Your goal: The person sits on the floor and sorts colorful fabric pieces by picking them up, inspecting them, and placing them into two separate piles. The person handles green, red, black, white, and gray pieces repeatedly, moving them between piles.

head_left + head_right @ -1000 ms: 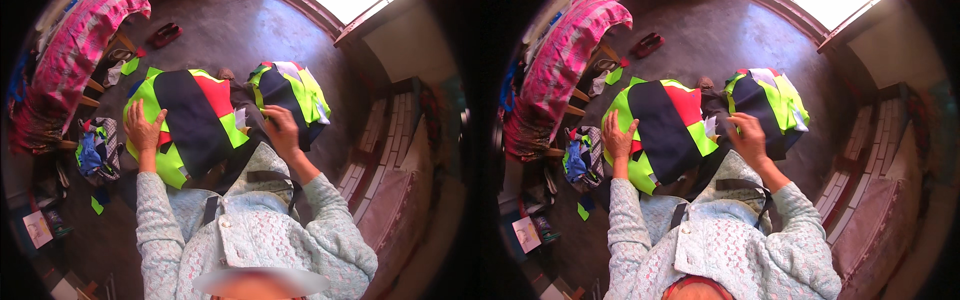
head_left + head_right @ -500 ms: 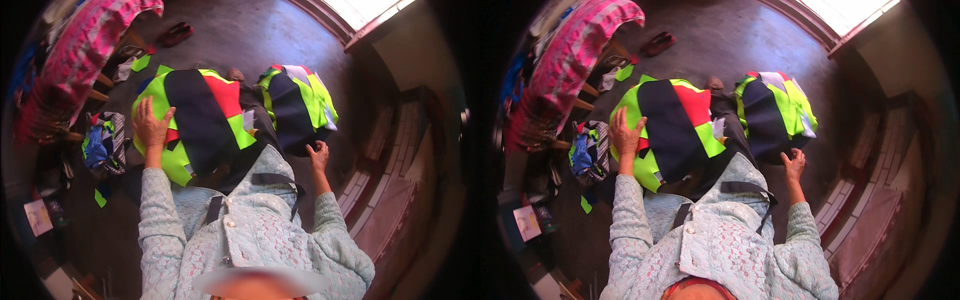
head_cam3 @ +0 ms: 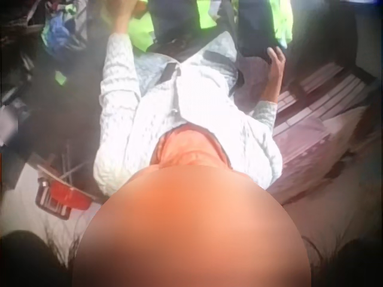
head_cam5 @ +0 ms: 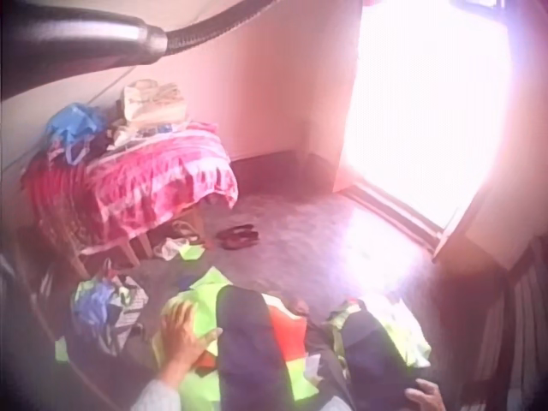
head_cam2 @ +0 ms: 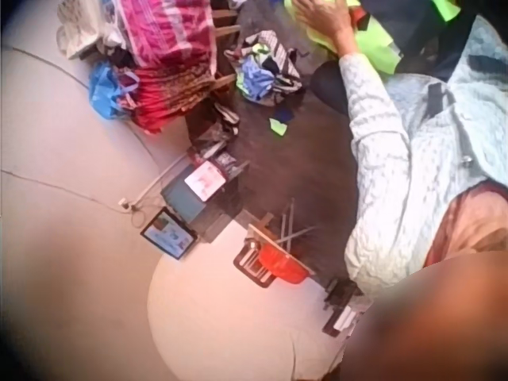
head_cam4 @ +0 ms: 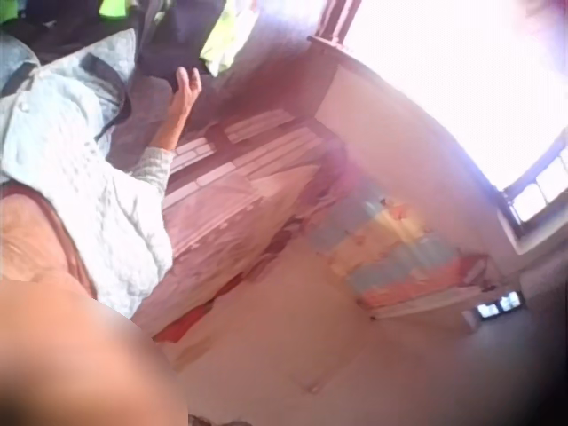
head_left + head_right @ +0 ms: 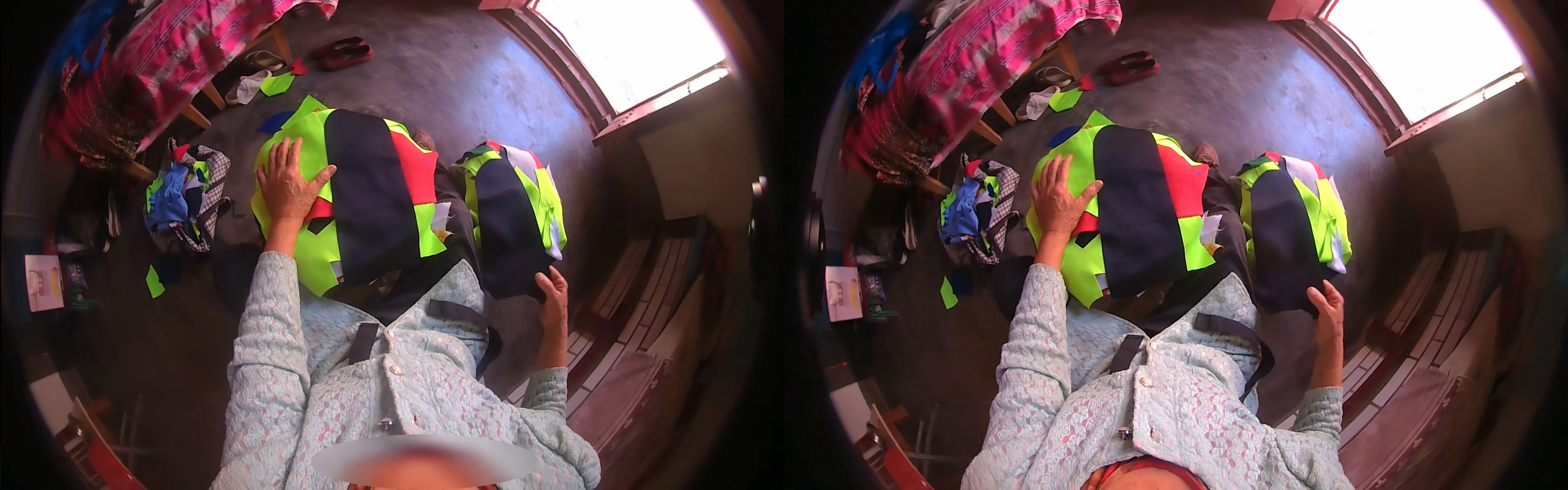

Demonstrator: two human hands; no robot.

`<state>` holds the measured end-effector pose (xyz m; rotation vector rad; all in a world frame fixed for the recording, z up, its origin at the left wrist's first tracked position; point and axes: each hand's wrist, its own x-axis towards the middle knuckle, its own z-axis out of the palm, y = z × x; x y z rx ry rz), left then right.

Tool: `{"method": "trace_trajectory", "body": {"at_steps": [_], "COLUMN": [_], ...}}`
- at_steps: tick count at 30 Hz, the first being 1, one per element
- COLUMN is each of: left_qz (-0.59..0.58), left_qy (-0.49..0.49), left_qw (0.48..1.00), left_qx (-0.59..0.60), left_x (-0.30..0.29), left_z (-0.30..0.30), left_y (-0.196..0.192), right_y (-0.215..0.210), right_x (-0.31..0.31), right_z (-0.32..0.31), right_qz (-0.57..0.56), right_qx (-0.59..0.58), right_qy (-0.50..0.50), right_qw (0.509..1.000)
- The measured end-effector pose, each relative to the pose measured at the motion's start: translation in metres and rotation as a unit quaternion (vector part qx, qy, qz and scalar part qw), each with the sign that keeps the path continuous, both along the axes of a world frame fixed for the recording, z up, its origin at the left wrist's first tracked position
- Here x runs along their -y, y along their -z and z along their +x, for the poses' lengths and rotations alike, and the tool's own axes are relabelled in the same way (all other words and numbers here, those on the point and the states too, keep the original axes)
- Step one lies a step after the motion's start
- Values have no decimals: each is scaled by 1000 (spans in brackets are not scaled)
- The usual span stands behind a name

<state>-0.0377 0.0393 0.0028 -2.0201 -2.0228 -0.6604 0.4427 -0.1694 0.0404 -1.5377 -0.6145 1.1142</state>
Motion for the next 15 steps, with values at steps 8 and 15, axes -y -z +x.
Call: {"method": "trace_trajectory", "body": {"at_steps": [8, 15], "left_qz": [-9, -31], "left_qy": [-4, -10], "left_qw": [999, 998], "left_qx": [31, 47], "left_x": [-1, 2], "left_z": [-2, 2], "left_y": [3, -5], "right_y": [-105, -138], "right_x": [-98, -225], "right_z": [-53, -104], "right_qz": [274, 292], "right_qx": [-203, -416], "right_qy": [-130, -281], "right_qw": [931, 814]}}
